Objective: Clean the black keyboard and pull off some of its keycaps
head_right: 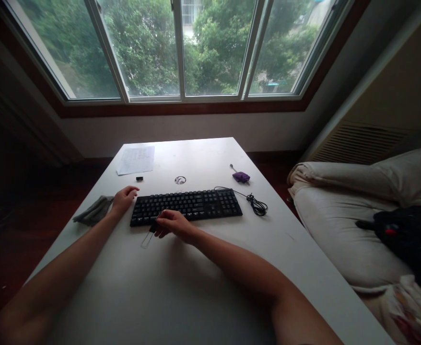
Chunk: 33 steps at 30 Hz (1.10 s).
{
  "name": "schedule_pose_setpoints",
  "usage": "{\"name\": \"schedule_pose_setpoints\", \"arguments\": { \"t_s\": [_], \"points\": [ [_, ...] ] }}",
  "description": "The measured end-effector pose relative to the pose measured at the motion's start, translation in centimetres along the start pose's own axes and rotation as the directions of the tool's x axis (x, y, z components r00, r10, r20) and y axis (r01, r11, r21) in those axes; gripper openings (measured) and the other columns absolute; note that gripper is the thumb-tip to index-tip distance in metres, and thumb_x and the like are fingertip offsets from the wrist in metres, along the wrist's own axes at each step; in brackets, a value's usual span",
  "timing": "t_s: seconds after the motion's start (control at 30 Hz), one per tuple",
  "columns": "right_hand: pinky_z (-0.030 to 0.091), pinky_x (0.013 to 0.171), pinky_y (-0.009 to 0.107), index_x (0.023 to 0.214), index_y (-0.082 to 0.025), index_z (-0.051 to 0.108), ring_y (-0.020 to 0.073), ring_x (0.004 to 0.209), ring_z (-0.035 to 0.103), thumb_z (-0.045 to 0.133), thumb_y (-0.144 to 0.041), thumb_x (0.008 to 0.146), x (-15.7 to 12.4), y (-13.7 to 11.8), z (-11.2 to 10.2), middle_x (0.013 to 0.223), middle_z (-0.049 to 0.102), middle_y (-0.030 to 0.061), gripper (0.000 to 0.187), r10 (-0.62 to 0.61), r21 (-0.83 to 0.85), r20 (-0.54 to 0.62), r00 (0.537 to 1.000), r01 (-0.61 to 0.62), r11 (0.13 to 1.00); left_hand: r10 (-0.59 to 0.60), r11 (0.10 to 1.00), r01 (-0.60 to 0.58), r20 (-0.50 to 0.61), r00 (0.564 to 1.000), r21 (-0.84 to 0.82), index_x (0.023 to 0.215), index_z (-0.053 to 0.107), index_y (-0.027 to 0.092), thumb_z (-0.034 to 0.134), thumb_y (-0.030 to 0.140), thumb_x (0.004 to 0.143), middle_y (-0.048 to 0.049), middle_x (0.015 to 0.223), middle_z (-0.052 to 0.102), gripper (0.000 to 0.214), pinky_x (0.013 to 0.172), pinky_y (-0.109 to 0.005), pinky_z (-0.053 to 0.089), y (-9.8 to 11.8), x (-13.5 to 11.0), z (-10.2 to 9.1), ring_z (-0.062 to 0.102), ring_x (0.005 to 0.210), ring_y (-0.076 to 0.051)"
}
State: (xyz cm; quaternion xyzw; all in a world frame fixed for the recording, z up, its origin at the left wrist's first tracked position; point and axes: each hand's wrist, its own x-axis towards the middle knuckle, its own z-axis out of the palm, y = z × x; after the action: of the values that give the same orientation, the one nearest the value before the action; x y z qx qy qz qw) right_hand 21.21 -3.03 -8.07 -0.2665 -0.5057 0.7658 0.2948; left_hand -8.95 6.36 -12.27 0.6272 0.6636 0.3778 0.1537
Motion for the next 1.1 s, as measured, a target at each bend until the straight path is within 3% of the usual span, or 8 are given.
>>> {"name": "schedule_pose_setpoints", "arguments": {
  "t_s": [0.17,0.23,0.33,0.4,0.57,0.73,0.9,1.1],
  "points": [
    [0.053,0.073,0.033,0.089,-0.019,0.056,0.0177,0.073,0.065,0.069,-0.057,0.082,1.4,-3.0,-1.3,0.077,0.064,0.0011,0.040,-0.222,-0.253,-0.131,0.966,0.184,0.950,0.123,0.992,-0.126,0.081,0.989,0.025,0.108,0.073,0.024,0.055,0.040,0.089,-0.0041,0.103,0.070,0.031,0.080,-0.034,0.052,1.0,-3.2,-1.1,0.064,0.083,-0.019],
    [0.049,0.074,0.030,0.083,-0.020,0.057,0.0158,0.074,0.059,0.062,-0.053,0.087,1.7,-4.1,-2.3,0.076,0.061,0.0005,0.034,-0.381,-0.496,-0.182,0.906,0.250,0.831,0.130,0.991,-0.132,0.083,0.988,0.025,0.111,0.073,0.024,0.054,0.039,0.090,-0.0046,0.104,0.069,0.032,0.081,-0.034,0.053,1.4,-3.6,-1.4,0.063,0.081,-0.019],
    [0.043,0.076,0.029,0.082,-0.020,0.059,0.0155,0.076,0.054,0.054,-0.046,0.093,2.2,-5.6,-4.1,0.077,0.060,0.0004,0.029,-0.529,-0.739,-0.202,0.824,0.226,0.635,0.147,0.988,-0.150,0.093,0.985,0.024,0.111,0.074,0.024,0.052,0.040,0.093,-0.0050,0.105,0.067,0.033,0.082,-0.035,0.053,1.7,-3.7,-1.5,0.063,0.082,-0.019],
    [0.041,0.074,0.029,0.082,-0.020,0.059,0.0157,0.075,0.052,0.052,-0.045,0.093,2.8,-6.5,-5.4,0.077,0.060,0.0003,0.028,-0.543,-0.785,-0.227,0.809,0.179,0.594,0.151,0.988,-0.153,0.089,0.985,0.022,0.111,0.074,0.024,0.051,0.040,0.094,-0.0053,0.105,0.066,0.033,0.083,-0.035,0.053,1.7,-3.8,-1.5,0.063,0.083,-0.019],
    [0.038,0.068,0.027,0.080,-0.020,0.058,0.0158,0.072,0.050,0.052,-0.048,0.090,4.6,-7.2,-8.0,0.075,0.061,0.0007,0.031,-0.459,-0.772,-0.313,0.831,0.059,0.633,0.158,0.987,-0.159,0.102,0.982,0.002,0.116,0.072,0.025,0.053,0.045,0.094,-0.0052,0.107,0.066,0.035,0.082,-0.034,0.053,1.6,-4.7,-2.0,0.064,0.085,-0.019],
    [0.039,0.069,0.026,0.086,-0.019,0.061,0.0156,0.074,0.053,0.054,-0.047,0.089,5.0,-6.7,-9.0,0.080,0.063,0.0015,0.030,-0.390,-0.775,-0.251,0.886,0.057,0.630,0.240,0.967,-0.251,0.163,0.957,0.048,0.125,0.067,0.026,0.057,0.049,0.093,-0.0067,0.118,0.066,0.041,0.094,-0.038,0.052,1.1,-4.9,-2.3,0.065,0.099,-0.022],
    [0.040,0.066,0.026,0.090,-0.019,0.064,0.0153,0.070,0.054,0.055,-0.047,0.091,6.3,-6.7,-8.4,0.077,0.064,0.0018,0.030,-0.410,-0.792,-0.270,0.871,0.041,0.610,0.287,0.951,-0.301,0.162,0.944,0.072,0.131,0.062,0.025,0.055,0.043,0.094,-0.0074,0.134,0.065,0.042,0.111,-0.045,0.044,0.2,-4.5,-1.5,0.059,0.124,-0.027],
    [0.046,0.076,0.027,0.098,-0.020,0.070,0.0160,0.079,0.064,0.059,-0.041,0.093,9.6,-6.5,-5.2,0.087,0.072,0.0029,0.024,-0.523,-0.810,-0.216,0.825,0.147,0.568,0.293,0.950,-0.307,0.178,0.939,0.057,0.138,0.058,0.025,0.054,0.043,0.094,-0.0076,0.143,0.059,0.048,0.117,-0.047,0.039,0.1,-4.6,-1.6,0.052,0.135,-0.027]
  ]
}}
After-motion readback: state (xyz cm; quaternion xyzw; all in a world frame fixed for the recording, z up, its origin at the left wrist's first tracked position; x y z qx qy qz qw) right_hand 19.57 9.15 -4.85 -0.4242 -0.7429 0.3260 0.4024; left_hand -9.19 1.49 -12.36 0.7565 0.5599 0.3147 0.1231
